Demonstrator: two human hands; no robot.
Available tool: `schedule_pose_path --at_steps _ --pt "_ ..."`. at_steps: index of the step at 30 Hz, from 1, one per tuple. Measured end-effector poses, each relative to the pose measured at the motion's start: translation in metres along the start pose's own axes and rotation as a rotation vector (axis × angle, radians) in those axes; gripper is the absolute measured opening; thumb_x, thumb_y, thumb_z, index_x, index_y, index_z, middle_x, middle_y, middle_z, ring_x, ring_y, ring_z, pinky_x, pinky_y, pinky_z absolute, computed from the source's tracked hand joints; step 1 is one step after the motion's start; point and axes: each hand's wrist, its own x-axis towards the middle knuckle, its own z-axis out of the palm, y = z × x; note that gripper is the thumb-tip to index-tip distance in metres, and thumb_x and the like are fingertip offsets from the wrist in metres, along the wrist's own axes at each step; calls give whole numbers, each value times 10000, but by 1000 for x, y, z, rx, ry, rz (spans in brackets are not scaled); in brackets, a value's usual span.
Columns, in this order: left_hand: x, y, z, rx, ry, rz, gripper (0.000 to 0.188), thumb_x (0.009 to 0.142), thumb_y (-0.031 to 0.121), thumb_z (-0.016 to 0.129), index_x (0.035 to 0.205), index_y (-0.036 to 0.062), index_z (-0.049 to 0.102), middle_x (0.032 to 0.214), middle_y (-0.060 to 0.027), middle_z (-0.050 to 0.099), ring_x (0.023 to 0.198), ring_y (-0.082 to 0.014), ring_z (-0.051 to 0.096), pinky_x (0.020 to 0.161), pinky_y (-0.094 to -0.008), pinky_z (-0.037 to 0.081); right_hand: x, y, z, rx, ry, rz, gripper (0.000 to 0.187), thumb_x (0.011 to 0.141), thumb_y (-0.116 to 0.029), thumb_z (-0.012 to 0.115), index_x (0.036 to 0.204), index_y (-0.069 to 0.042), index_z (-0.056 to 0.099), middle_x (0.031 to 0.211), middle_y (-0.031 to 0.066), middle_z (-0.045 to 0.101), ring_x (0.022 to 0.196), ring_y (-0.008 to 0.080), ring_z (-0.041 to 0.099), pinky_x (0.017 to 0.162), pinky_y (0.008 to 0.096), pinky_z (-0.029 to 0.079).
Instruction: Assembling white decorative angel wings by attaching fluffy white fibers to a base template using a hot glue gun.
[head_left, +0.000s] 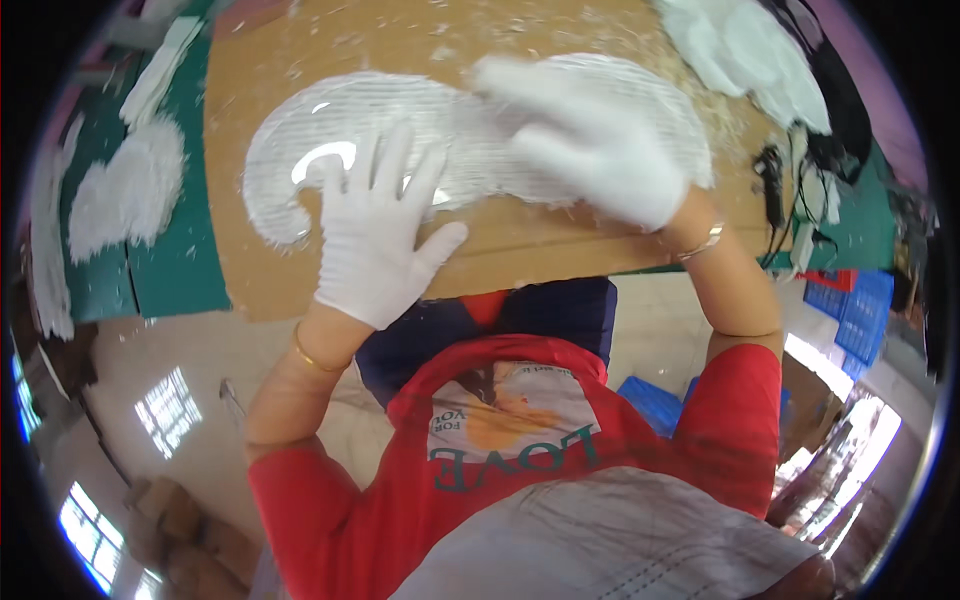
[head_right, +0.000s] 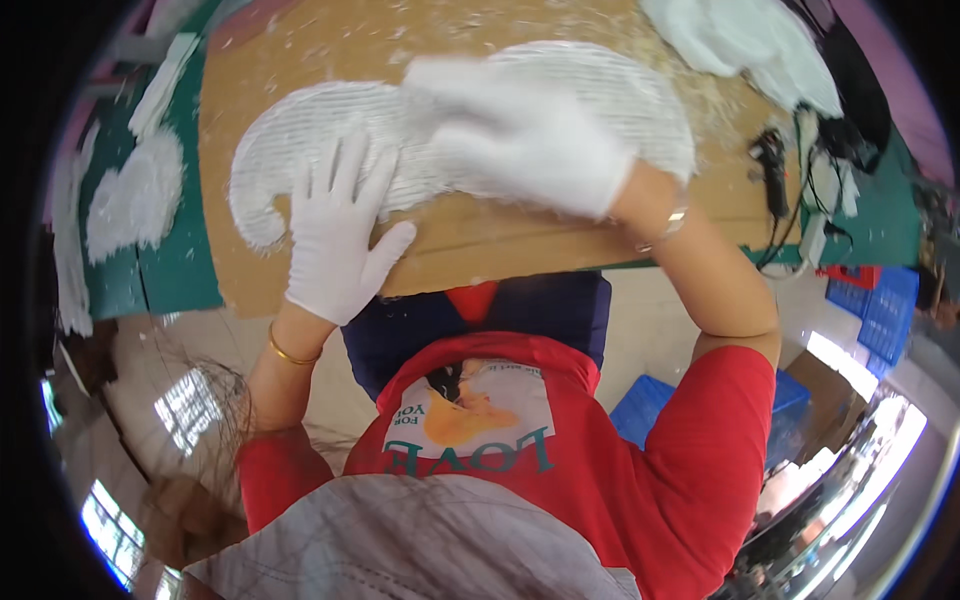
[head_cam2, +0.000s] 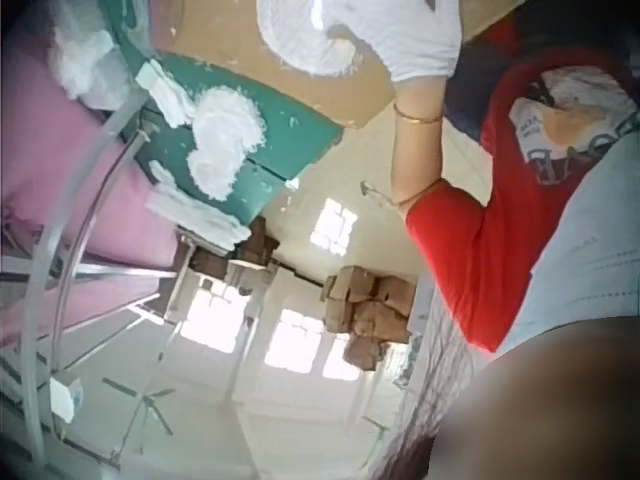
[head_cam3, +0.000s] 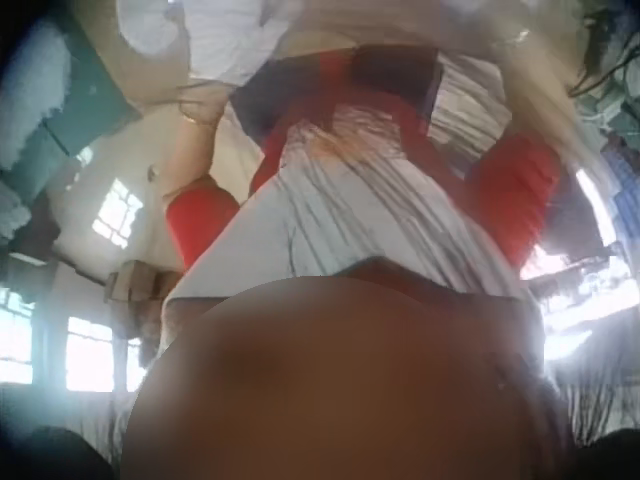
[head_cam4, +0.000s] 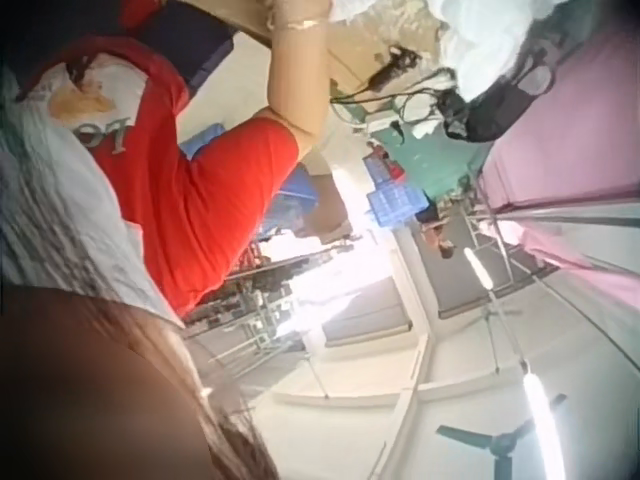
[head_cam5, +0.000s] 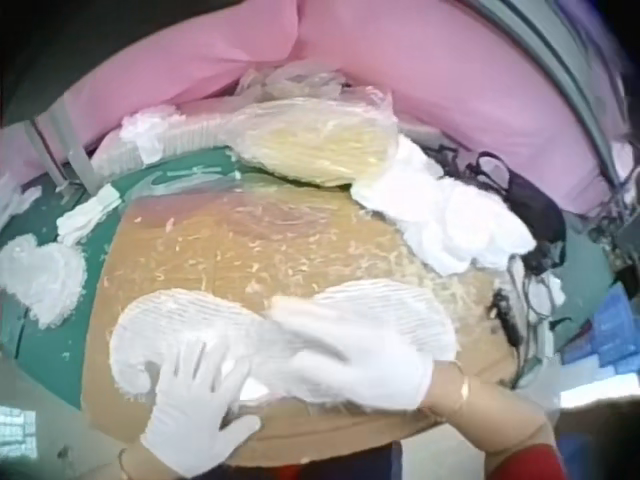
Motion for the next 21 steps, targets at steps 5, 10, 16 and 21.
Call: schedule_pose_path --at_steps 5,10,16,21 --pt "5 17 9 103 17 -30 752 854 420 722 1504 109 508 1541 -246 444 1424 -458 365 1164 -623 219 -71 21 -100 67 757 512 346 957 -252 671 1154 29 705 1006 111 734 925 189 693 834 308 537" --pt "29 75 20 23 18 84 742 859 417 722 1501 111 508 1538 -220 458 1403 -448 392 1153 -625 233 -133 35 -83 177 639 685 412 1003 -285 643 1275 20 696 1046 44 752 876 103 669 777 239 508" --pt "34 89 39 28 -59 47 682 875 361 722 1502 170 534 1576 -186 427 1456 -450 336 1197 -602 204 -128 46 -52 -171 456 806 479 942 -367 704 1234 13 713 994 69 745 807 107 631 746 252 502" --pt "33 91 40 74 18 94 557 858 422 724 1370 214 655 1509 -194 493 1376 -439 416 1108 -608 299 -125 44 -52 74 497 884 463 917 -366 749 1196 3 734 939 48 748 800 76 638 720 246 512"
